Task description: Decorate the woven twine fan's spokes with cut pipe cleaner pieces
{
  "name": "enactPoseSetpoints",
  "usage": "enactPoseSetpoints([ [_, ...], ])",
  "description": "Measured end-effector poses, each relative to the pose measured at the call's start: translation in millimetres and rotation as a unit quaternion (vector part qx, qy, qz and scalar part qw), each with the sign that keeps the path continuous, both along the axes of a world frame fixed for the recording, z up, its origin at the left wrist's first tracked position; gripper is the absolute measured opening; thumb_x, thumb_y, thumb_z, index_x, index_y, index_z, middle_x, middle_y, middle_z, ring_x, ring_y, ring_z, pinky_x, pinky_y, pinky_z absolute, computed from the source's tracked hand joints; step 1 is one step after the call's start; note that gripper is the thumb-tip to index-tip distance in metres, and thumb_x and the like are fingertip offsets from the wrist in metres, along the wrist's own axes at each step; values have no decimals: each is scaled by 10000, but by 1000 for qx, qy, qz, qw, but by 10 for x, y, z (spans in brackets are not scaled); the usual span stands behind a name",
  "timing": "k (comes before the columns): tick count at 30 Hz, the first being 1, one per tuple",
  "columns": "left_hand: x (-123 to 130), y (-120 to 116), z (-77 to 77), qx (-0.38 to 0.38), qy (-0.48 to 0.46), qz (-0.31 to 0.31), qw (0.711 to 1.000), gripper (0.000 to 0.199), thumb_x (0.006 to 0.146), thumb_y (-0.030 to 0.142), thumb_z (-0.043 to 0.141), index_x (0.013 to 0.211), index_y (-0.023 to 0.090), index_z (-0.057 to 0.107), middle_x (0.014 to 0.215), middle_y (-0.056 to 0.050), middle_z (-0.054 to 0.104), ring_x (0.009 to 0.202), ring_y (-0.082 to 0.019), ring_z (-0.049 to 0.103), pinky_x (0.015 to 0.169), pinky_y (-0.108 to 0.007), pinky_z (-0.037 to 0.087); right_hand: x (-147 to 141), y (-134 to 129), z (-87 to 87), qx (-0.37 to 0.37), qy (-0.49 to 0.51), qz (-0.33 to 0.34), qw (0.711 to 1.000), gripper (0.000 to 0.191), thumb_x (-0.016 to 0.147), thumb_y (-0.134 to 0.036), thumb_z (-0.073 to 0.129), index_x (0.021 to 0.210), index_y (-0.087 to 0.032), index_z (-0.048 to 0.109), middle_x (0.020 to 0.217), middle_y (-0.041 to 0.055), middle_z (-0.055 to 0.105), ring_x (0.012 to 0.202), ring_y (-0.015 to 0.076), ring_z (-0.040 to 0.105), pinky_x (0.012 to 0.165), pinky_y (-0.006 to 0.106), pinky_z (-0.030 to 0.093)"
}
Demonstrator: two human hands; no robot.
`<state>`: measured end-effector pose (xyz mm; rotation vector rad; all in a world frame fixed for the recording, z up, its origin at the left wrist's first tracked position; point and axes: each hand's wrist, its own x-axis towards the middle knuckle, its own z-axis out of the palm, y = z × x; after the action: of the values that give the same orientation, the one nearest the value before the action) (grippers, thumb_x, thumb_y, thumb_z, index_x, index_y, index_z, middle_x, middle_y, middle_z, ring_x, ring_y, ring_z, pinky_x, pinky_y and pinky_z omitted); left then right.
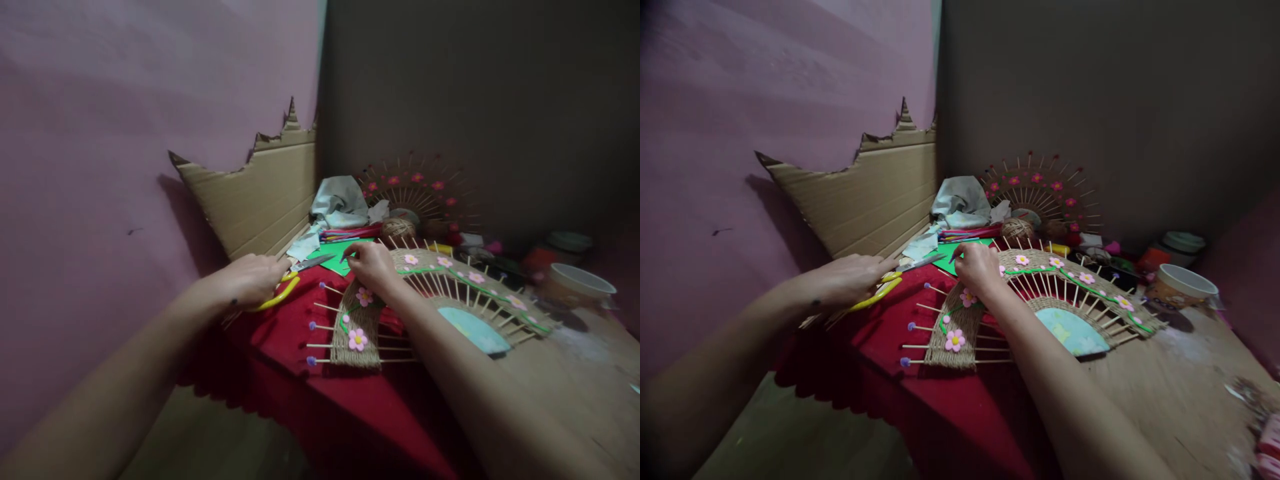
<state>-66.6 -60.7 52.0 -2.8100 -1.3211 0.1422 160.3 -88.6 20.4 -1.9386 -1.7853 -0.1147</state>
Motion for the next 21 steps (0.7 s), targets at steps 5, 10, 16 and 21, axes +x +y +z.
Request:
enactPoseSetpoints([
  [5, 106, -88, 189, 30, 97, -36, 994, 341, 814, 204, 452, 1133, 163, 564, 1017, -170, 648, 871, -291, 602, 728, -370, 400, 1, 1, -12, 3, -4, 0, 1000, 293, 737, -167, 511, 898, -257, 739, 842, 37, 739, 835, 187, 652, 724, 263, 405],
  [10, 193, -147, 324, 53, 153, -56, 985, 300, 810, 164, 424, 1057, 146, 593, 980, -168, 667, 846, -301, 615, 685, -378, 394, -3, -3, -23, 1, -8, 2, 1000, 290, 734, -167, 517, 894, -261, 739, 831, 35, 740, 834, 187, 654, 712, 262, 402],
  [16, 222, -163, 406, 53, 169, -41, 983, 283, 753, 121, 475, 987, 185, 621, 941, -125, 681, 826, -266, 617, 671, -349, 389, -8, -2, -23, 2, -10, 1, 1000, 293, 742, -169, 512, 904, -266, 736, 838, 37, 741, 845, 197, 656, 716, 273, 403],
  [21, 252, -147, 369, 61, 177, -50, 981, 275, 764, 149, 453, 972, 177, 629, 941, -145, 683, 778, -287, 627, 631, -360, 393, -12, 1, -30, 4, -11, 1, 1000, 295, 747, -173, 509, 909, -269, 735, 849, 40, 742, 856, 202, 657, 716, 278, 401],
])
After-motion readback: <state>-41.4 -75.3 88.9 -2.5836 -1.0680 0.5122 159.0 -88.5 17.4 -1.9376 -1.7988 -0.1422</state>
